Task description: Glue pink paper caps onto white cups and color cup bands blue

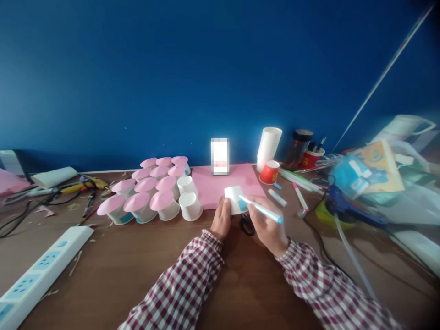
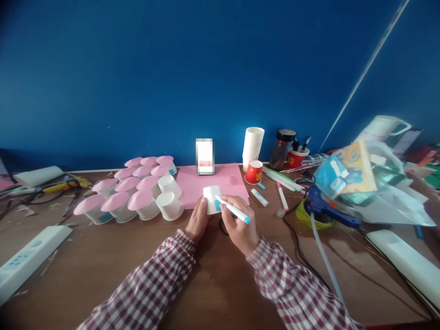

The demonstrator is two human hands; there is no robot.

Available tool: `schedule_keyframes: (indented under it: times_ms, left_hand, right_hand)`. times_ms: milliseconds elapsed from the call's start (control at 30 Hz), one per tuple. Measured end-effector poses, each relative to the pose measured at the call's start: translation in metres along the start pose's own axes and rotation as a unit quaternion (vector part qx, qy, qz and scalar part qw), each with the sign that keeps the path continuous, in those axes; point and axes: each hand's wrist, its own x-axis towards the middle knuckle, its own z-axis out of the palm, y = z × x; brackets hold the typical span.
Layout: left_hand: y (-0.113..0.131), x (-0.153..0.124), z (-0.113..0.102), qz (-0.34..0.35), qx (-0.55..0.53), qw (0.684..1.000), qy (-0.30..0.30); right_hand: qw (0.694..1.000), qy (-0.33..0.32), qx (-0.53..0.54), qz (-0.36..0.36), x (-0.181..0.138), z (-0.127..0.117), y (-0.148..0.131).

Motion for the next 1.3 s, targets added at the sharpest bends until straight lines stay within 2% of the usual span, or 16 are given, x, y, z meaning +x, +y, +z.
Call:
schedule_keyframes:
  times_ms: [167,433,700,1300]
  left_hand:
    - [0.0069,-0.0023,0.0007,0.034,0.04,0.998,-0.023]
    - [0.0062,-0.0028,0.002,0.038,-0.011,0.999,-0.017]
    - [0.0017,-0.0026,0.0016,0.039,0.015,0.999,-0.023]
    - [0.0026,-0.0029,0.0014,0.022,-0.034,0.999,-0.019]
  right_hand:
    - [0.999,-0.004,0.005,0.033,0.0001,-0.0021,0.0011]
    - [0.998,-0.011,0.027,0.064,0.0,-0.0018,0.0015]
    - [0.998,-0.018,0.023,0.06,0.0,-0.0018,0.0013]
    - [0.998,-0.021,0.014,0.055,-0.0001,-0.0012,0.0025]
